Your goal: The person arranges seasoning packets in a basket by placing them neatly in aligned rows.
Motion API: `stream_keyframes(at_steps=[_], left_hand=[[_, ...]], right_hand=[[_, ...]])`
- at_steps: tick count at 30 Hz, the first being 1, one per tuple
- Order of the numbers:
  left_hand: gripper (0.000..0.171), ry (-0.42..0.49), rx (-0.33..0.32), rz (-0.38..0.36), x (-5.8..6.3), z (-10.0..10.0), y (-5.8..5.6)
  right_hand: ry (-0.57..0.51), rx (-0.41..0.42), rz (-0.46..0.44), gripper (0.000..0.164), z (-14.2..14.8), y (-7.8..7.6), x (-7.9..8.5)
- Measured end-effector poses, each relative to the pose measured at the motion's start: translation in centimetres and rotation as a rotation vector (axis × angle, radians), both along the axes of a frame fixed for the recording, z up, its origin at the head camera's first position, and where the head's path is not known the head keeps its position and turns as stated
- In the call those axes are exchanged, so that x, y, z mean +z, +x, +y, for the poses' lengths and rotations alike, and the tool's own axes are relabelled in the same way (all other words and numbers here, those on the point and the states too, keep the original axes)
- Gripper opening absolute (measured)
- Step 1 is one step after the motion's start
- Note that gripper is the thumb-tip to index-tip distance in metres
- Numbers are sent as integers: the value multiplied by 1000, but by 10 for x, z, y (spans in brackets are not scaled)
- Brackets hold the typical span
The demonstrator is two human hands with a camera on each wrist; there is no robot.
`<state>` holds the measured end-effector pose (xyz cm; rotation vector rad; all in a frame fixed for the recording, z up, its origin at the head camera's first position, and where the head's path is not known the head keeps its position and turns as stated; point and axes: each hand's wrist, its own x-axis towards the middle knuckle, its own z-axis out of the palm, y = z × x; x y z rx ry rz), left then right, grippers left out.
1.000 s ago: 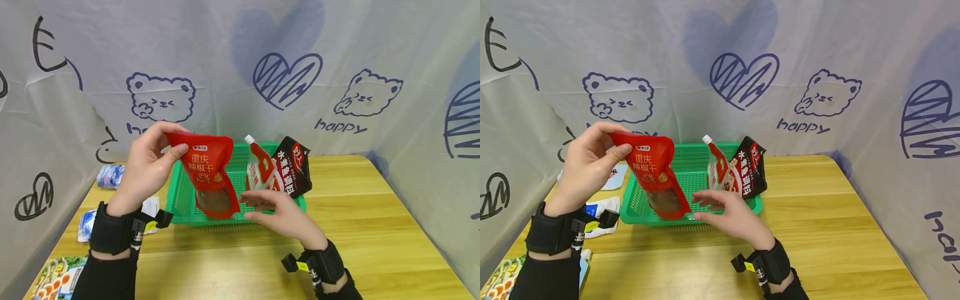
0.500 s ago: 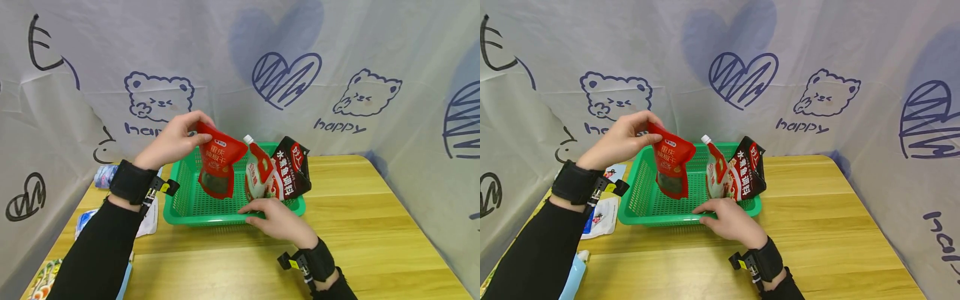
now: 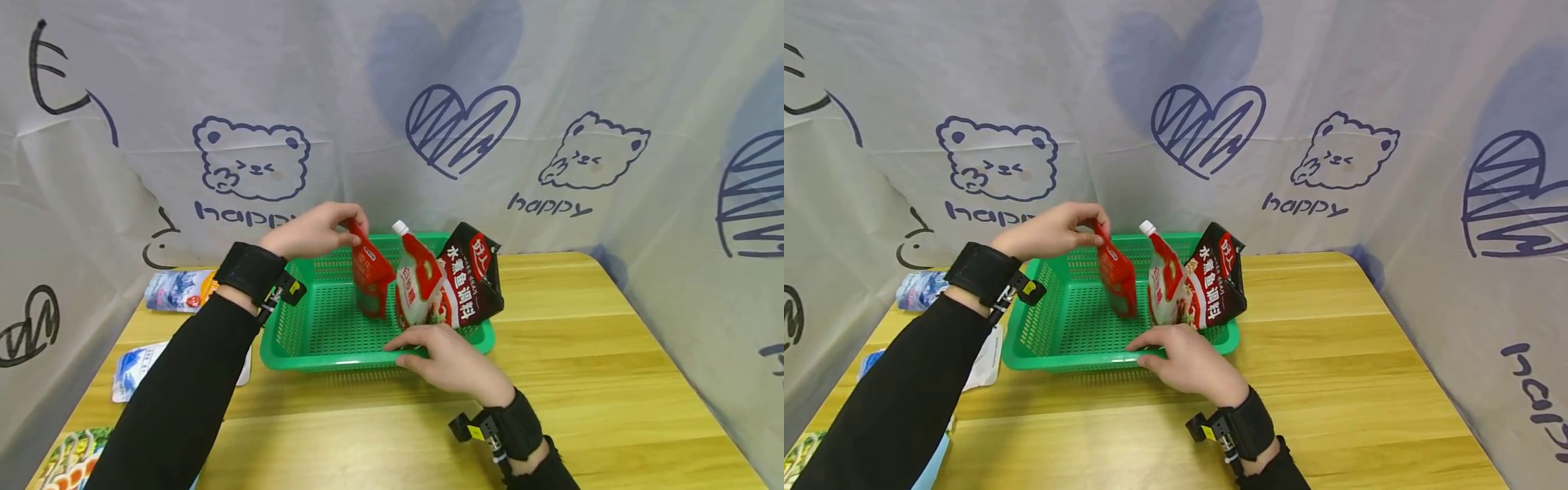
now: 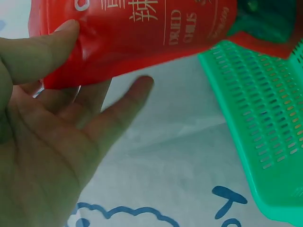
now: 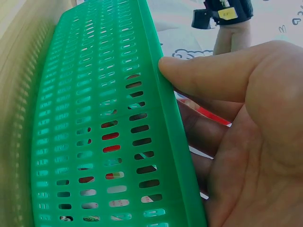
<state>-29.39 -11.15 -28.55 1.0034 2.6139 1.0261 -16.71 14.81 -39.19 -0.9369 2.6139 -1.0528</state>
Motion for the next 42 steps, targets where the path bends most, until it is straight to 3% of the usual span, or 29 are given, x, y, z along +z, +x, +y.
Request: stream_keyframes(at_steps=[4, 10, 17, 32, 39, 42], left_hand=[[10, -15, -19, -27, -6, 7, -4], [7, -37, -19, -12, -13, 18, -6], [6, -40, -25, -67, -17, 25, -5], [10, 55, -41, -117, -29, 26, -5], [27, 34, -24, -82, -29, 25, -4], [22, 15, -12, -55, -31, 25, -3]], right_hand=[[4, 3, 6, 24, -1, 0, 0], [0, -1, 14, 23, -1, 0, 1], [-2, -13, 0, 23, -2, 0, 1], [1, -22, -2, 22, -2, 0, -1], [-1, -19, 15, 22, -1, -1, -2], [-2, -15, 24, 21, -1, 0, -2]])
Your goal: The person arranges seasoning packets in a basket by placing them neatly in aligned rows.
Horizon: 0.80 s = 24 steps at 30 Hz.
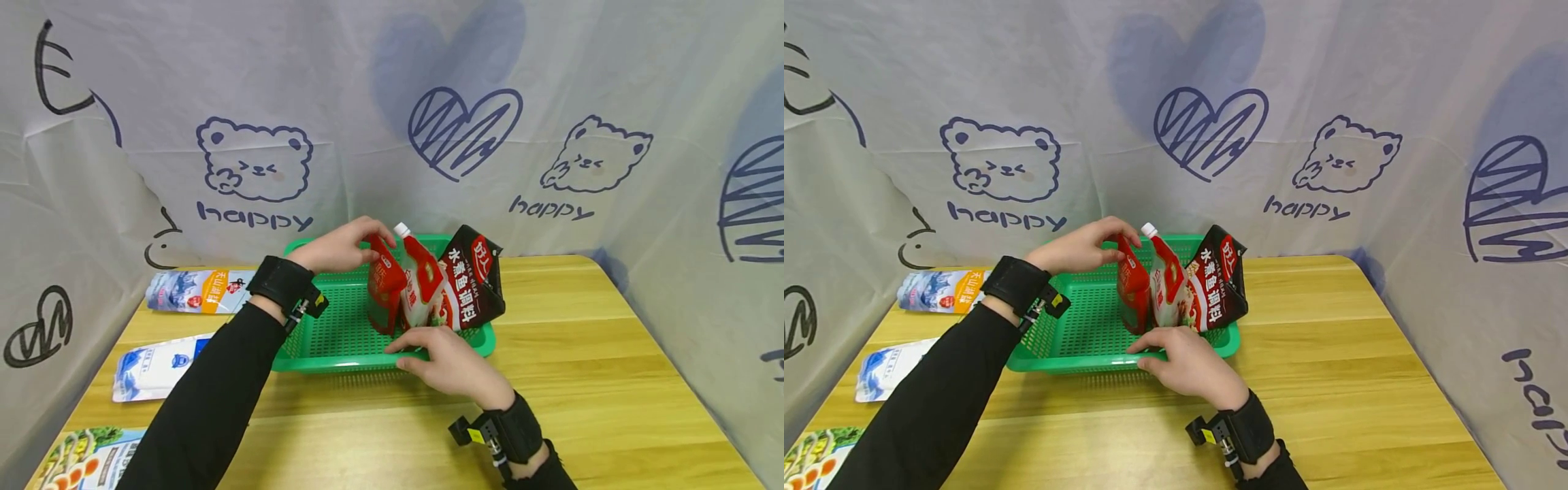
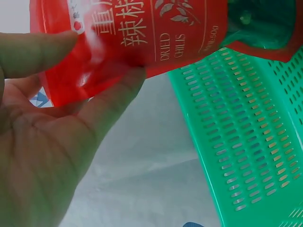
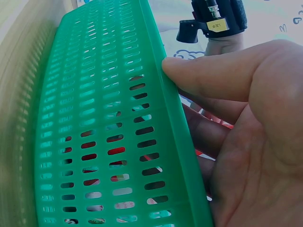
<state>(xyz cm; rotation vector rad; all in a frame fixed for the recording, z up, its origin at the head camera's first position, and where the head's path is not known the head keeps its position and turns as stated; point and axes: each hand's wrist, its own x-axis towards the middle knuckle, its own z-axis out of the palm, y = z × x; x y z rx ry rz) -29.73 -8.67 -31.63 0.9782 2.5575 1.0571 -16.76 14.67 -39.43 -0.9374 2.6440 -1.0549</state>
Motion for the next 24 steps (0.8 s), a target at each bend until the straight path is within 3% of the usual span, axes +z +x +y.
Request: stream_keyframes(at_steps=[10, 18, 24], left_hand=[[23, 57, 3, -10, -4, 7, -1], [21, 43, 8, 12, -6, 9, -1], [37, 17, 11, 6, -5, 9, -1]], right_hand=[[-4, 3, -6, 22, 0, -1, 0], [-4, -2, -29, 22, 0, 0, 0], [-9, -6, -33, 23, 0, 0, 0]])
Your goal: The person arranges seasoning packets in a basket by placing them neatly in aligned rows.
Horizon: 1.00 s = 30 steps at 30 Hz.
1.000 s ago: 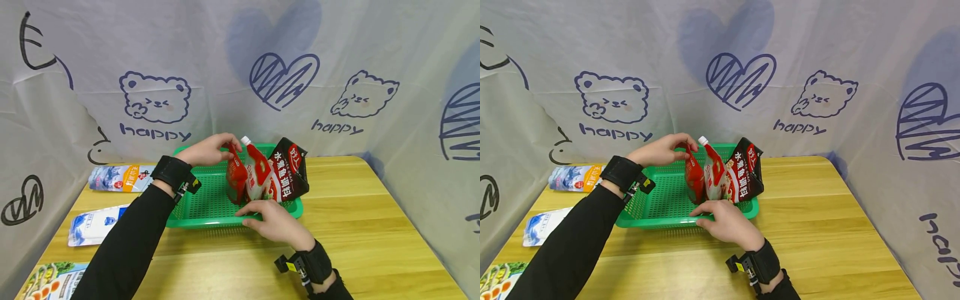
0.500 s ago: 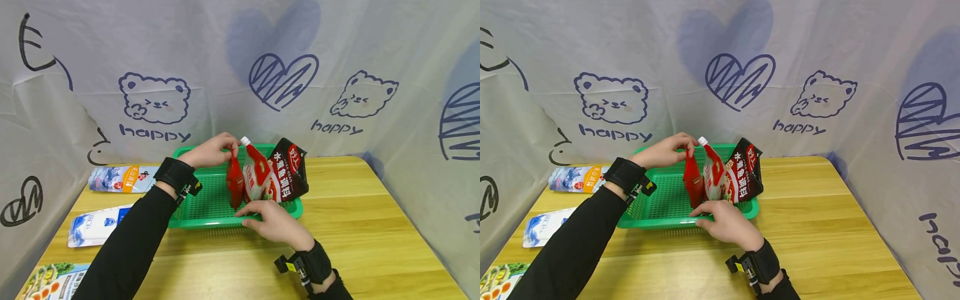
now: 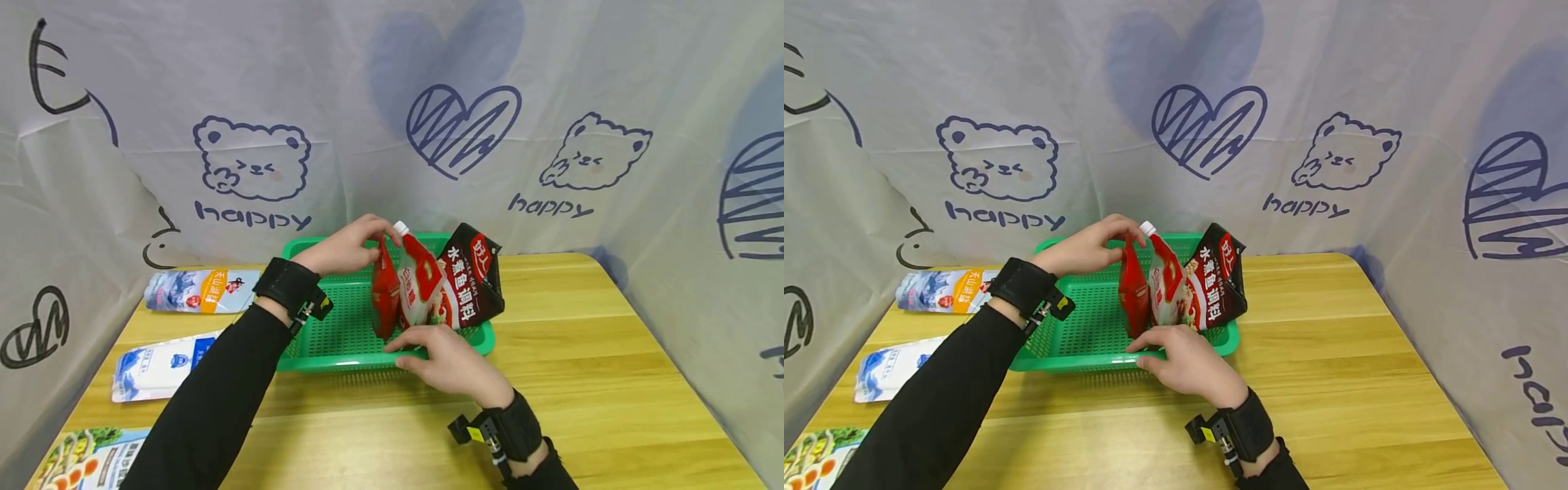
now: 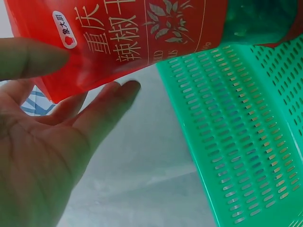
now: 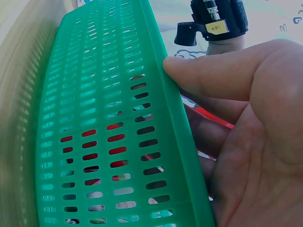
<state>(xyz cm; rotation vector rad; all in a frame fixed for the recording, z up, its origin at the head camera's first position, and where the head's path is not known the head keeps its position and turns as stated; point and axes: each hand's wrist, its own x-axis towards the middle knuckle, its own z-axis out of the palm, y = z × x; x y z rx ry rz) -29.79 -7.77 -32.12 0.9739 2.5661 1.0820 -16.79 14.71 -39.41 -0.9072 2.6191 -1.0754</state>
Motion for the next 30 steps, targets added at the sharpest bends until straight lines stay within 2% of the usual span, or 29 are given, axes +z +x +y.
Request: stream_keyframes(at_steps=[6, 10, 16, 21, 25, 30], left_hand=[[52, 24, 29, 5, 6, -8, 8], [51, 89, 70, 14, 13, -18, 17], [50, 156, 132, 133, 22, -40, 37], [51, 186, 199, 260, 27, -70, 55], [51, 198, 298, 330, 27, -101, 66], [58, 238, 498, 360, 17, -145, 72]], right_hand=[[4, 2, -5, 23, -1, -1, 1], [5, -5, -1, 23, -1, -1, 2], [1, -26, 4, 22, 2, 0, 0], [-6, -31, -6, 22, 2, 2, -3], [0, -32, -4, 21, 1, 2, -3], [4, -28, -4, 22, -2, 2, -2]])
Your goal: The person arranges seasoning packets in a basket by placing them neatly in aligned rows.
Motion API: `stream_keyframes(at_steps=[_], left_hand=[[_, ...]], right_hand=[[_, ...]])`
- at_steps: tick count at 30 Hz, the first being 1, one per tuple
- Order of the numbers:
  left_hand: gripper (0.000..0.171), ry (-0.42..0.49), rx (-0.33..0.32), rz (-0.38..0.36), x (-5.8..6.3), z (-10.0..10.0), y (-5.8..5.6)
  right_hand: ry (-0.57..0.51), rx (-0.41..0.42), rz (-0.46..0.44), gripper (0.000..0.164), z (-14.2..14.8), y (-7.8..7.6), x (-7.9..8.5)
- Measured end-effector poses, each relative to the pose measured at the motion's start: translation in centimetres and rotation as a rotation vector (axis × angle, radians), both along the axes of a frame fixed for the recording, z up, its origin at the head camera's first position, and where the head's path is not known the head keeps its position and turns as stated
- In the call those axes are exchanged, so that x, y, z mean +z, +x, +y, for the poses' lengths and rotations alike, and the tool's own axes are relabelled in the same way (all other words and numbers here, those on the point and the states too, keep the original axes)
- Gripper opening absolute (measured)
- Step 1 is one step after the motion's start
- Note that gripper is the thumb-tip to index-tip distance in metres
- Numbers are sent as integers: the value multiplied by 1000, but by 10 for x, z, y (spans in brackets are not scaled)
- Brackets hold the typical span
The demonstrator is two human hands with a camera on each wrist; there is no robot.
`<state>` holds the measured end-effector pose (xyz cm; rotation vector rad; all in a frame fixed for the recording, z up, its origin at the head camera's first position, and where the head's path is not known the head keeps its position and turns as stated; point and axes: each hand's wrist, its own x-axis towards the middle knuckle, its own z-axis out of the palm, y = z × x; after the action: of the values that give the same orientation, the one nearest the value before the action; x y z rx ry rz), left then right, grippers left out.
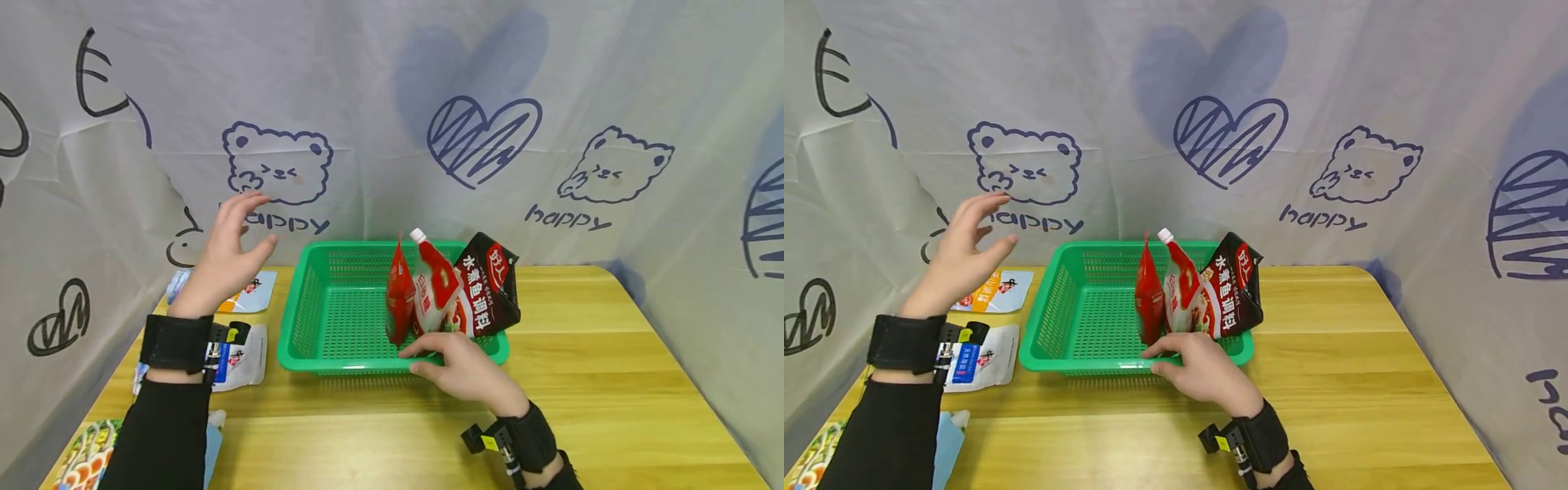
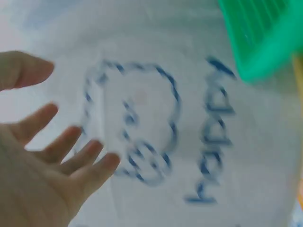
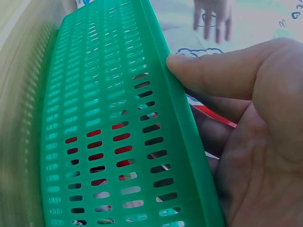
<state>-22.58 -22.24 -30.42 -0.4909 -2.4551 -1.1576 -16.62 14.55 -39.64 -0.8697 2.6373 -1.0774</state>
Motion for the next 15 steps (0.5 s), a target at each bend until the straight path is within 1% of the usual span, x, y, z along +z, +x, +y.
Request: stream_keyframes(at_steps=[3, 5, 7, 11, 15], left_hand=[[63, 28, 137, 4, -13, -23, -4], [65, 40, 229, -10, -23, -37, -8], [68, 46, 314, -45, -33, -50, -12], [74, 64, 453, -183, -51, -71, -21], [80, 75, 570, -344, -66, -90, -31]], right_hand=[[1, 2, 0, 22, 1, 0, 0], [2, 2, 0, 22, 2, 1, 0], [4, 2, -3, 22, 2, 1, 0], [9, 3, -6, 22, 2, 1, 0], [7, 7, -6, 22, 1, 0, 1]])
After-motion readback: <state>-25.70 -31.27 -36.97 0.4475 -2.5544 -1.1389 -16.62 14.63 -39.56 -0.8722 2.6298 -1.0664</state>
